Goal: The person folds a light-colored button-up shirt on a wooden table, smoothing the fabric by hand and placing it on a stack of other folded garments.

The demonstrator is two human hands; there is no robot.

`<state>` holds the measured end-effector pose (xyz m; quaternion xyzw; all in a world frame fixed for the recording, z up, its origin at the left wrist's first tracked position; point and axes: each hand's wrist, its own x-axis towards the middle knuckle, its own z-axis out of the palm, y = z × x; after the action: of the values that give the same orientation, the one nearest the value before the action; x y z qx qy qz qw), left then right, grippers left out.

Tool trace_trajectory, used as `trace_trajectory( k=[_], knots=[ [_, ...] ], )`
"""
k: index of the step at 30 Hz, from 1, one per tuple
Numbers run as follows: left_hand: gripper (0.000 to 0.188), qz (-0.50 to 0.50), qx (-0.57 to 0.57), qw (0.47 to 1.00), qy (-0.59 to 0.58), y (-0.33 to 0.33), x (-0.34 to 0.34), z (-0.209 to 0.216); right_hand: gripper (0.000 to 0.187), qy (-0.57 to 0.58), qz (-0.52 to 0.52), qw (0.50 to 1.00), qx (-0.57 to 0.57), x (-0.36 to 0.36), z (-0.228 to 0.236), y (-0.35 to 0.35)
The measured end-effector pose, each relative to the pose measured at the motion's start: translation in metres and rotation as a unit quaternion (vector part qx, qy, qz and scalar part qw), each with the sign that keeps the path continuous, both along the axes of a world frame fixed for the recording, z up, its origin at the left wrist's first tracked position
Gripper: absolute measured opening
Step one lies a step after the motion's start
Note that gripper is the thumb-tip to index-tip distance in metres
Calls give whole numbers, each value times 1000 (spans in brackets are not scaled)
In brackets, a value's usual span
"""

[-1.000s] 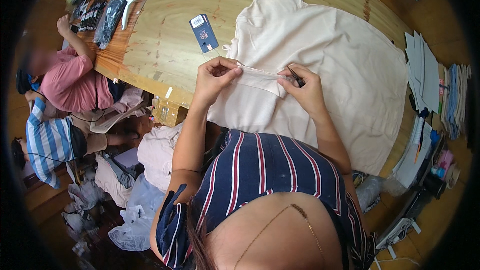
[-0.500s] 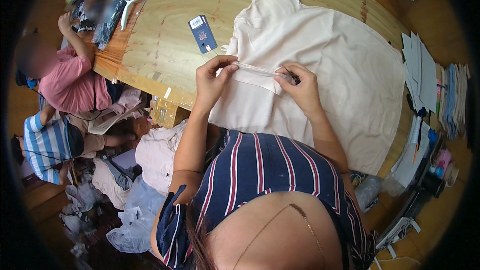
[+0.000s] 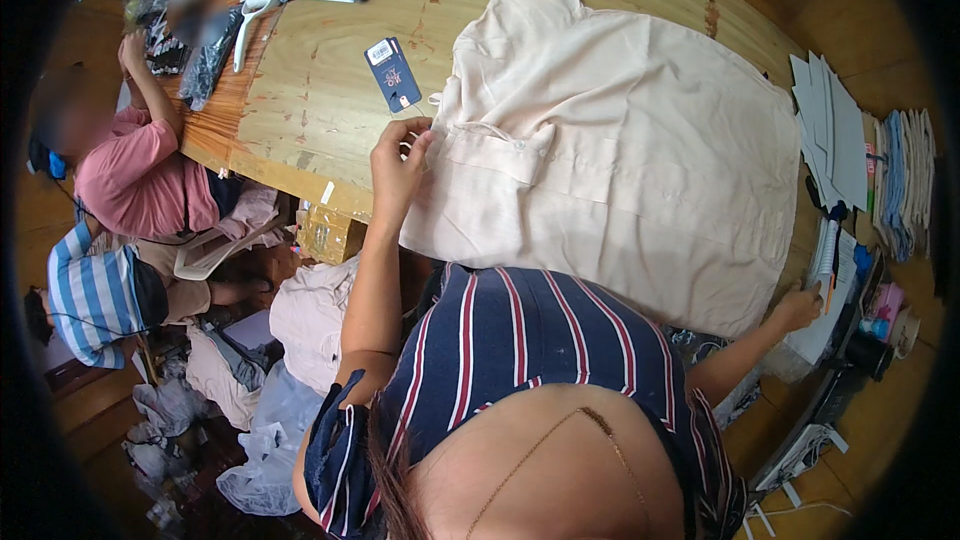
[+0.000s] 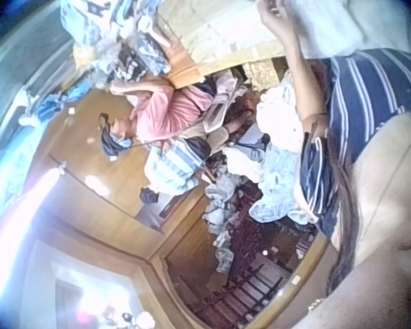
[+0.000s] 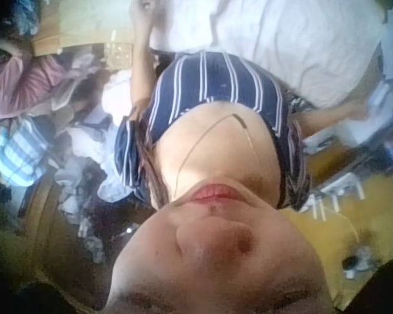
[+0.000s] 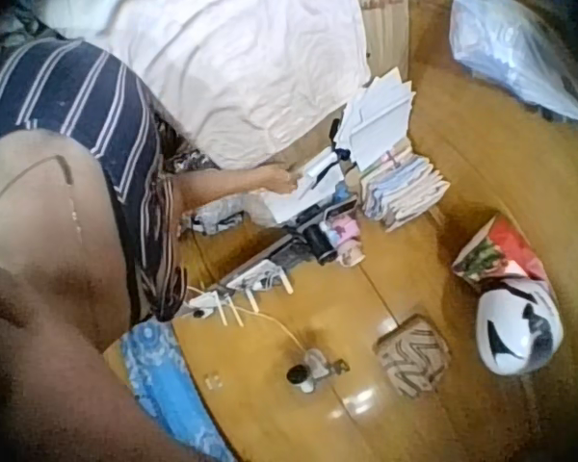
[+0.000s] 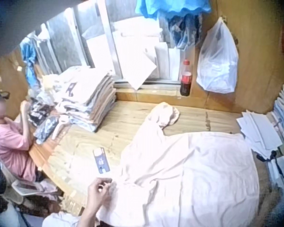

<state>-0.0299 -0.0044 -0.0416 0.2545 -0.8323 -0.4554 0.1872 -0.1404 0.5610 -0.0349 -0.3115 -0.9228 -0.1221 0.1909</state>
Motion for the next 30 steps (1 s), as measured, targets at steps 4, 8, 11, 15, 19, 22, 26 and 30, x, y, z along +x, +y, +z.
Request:
trace_trajectory(
  k=[4, 8, 11, 15, 19, 22, 26, 30],
  knots=[
    [25, -20, -22, 999, -18, 10, -4, -3, 33, 75, 129, 981, -126, -11, -17, 12],
    [26, -32, 20, 998, -54, 18, -9, 4, 48, -16, 173, 974, -146, -40, -48, 9],
    [22, -72, -50, 996, -7, 6, -7, 6, 61, -109, 23, 989, -100, -59, -71, 7],
    [18, -53, -87, 994, 28, 1, 10, 31, 44, 22, 169, 952, -253, -63, -78, 15],
    [17, -115, -84, 988, 59, -7, -13, 36, 39, -9, 151, 950, -271, -88, -125, 114],
    [21, -72, -99, 990, 77, -14, 5, 12, 48, 47, 160, 960, -223, -74, -128, 65],
    [21, -34, 8, 995, -91, -18, 6, 14, 29, 13, 95, 954, -286, -56, -94, 28],
    [16, -83, 14, 996, 16, -14, -5, -14, 28, 58, 141, 937, -315, -54, -72, 19]
  ],
)
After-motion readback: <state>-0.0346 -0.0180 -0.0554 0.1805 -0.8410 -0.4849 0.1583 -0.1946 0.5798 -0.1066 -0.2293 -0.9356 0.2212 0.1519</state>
